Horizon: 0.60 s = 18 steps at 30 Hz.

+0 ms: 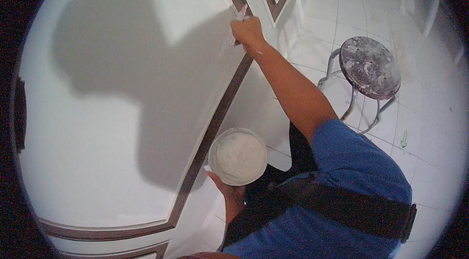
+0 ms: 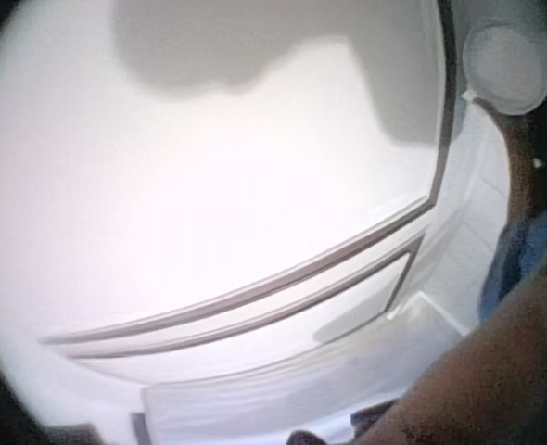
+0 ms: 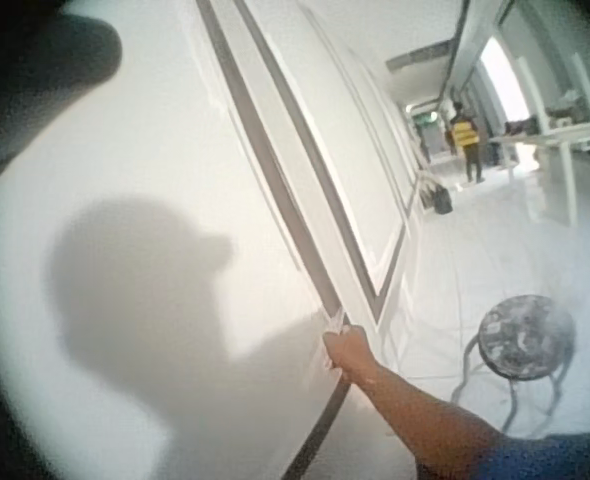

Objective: The person applies white putty to the seams of wall panels using a spatula and a bowl of putty. They scoop material from the bowl with the spatula and spread it along the vertical and horizontal edges of the wall panels, smoothing the application with the tool.

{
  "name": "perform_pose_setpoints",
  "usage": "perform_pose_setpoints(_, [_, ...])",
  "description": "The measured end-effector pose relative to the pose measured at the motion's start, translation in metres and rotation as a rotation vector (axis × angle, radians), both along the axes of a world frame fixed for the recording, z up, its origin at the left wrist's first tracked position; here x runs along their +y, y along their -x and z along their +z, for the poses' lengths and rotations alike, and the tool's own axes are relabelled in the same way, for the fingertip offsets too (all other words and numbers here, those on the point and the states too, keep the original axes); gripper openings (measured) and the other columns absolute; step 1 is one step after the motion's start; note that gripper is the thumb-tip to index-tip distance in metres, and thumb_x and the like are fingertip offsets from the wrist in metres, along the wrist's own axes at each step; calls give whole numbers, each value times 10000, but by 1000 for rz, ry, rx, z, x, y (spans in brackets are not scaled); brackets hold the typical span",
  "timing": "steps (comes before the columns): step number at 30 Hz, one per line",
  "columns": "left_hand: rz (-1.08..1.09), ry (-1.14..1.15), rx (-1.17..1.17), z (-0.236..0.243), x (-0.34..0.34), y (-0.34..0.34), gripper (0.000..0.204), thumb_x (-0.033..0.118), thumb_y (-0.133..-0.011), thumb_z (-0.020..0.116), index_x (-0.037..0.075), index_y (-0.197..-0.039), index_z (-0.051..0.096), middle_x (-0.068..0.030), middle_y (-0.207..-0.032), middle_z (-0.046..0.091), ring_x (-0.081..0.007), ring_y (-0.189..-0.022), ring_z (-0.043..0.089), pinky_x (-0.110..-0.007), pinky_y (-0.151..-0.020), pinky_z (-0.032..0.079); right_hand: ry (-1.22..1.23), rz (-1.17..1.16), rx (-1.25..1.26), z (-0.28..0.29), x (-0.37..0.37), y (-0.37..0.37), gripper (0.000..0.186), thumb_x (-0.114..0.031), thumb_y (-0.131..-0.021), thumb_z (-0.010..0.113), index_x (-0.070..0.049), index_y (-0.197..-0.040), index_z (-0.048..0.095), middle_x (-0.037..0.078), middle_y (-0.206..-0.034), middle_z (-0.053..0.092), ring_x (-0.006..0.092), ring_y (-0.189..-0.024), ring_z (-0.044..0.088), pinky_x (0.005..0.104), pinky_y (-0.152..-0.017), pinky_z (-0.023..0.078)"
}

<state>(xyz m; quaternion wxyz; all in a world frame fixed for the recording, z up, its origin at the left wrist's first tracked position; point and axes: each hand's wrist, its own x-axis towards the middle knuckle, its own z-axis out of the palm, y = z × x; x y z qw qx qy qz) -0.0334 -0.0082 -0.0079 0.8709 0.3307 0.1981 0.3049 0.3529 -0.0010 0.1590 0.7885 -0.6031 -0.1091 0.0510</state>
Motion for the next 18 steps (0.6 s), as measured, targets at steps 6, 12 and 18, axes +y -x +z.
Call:
perform_pose_setpoints(6, [-5, -29, -16, 6, -4, -3, 916, 758, -870, 289, 69, -1471, 257, -186, -1471, 349, -354, -1326, 399, -511, -1093, 360, -77, 5, -55, 75, -5, 10, 284, -84, -719, 609, 155, -871, 585, 174, -797, 617, 232, -664, 601, 403, -546, 469])
perform_pose_setpoints(12, [-56, -119, -48, 16, -8, -11, 900, 744, -881, 288, 68, -1474, 253, -179, -1482, 339, -351, -1332, 394, -510, -1091, 359, -80, 58, -232, 135, -6, -12, 226, -60, -741, 595, 127, -867, 585, 142, -775, 605, 223, -659, 592, 380, -538, 457])
perform_pose_setpoints(18, [-44, -37, -29, 5, -3, -8, 901, 754, -878, 278, 79, -1475, 255, -178, -1481, 338, -350, -1332, 394, -511, -1091, 360, -431, 190, -422, 143, -47, -24, 275, -130, -873, 559, 97, -1020, 613, 181, -839, 652, 291, -714, 646, 394, -599, 521])
